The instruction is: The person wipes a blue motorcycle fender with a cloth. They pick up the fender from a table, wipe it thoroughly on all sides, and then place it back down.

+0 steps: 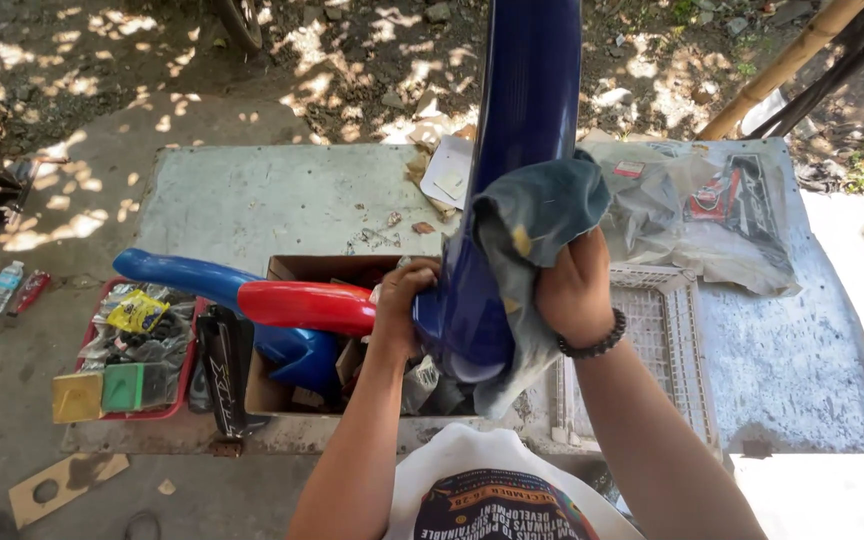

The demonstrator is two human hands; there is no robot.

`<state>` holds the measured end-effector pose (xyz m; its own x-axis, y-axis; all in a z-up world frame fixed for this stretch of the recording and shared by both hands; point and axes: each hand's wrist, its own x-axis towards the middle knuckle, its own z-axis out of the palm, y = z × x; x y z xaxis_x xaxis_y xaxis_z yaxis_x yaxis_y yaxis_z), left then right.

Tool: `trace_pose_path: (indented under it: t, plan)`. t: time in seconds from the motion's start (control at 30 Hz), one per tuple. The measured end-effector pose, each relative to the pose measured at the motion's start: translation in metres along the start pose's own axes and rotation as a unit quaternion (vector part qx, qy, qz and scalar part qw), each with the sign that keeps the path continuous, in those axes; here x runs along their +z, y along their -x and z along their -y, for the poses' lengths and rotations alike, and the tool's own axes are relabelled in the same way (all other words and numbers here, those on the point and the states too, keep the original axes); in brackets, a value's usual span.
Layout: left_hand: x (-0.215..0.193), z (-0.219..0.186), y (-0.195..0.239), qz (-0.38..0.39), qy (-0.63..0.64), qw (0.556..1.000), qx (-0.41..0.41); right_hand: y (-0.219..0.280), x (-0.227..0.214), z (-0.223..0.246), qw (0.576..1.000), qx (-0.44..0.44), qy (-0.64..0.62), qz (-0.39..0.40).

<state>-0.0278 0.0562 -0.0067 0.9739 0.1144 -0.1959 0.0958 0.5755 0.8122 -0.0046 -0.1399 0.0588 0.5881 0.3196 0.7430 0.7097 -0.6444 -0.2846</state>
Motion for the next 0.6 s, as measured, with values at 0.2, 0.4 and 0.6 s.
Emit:
trace_pose_path:
  t: [0.2, 0.4, 0.6]
  plan:
    - [0.026, -0.040, 0.000, -0.113, 0.107, 0.987, 0.039, 0.055, 0.023, 0.045, 0.997, 0.000, 0.064, 0.037]
    - [0.064, -0.072, 0.025, -0.225, 0.328, 0.916, -0.055, 0.081, 0.035, 0.038, 1.000, 0.020, -0.010, -0.001]
    - [0.098, -0.074, 0.033, -0.297, 0.360, 0.885, -0.001, 0.049, 0.009, 0.043, 0.965, 0.160, -0.191, -0.079]
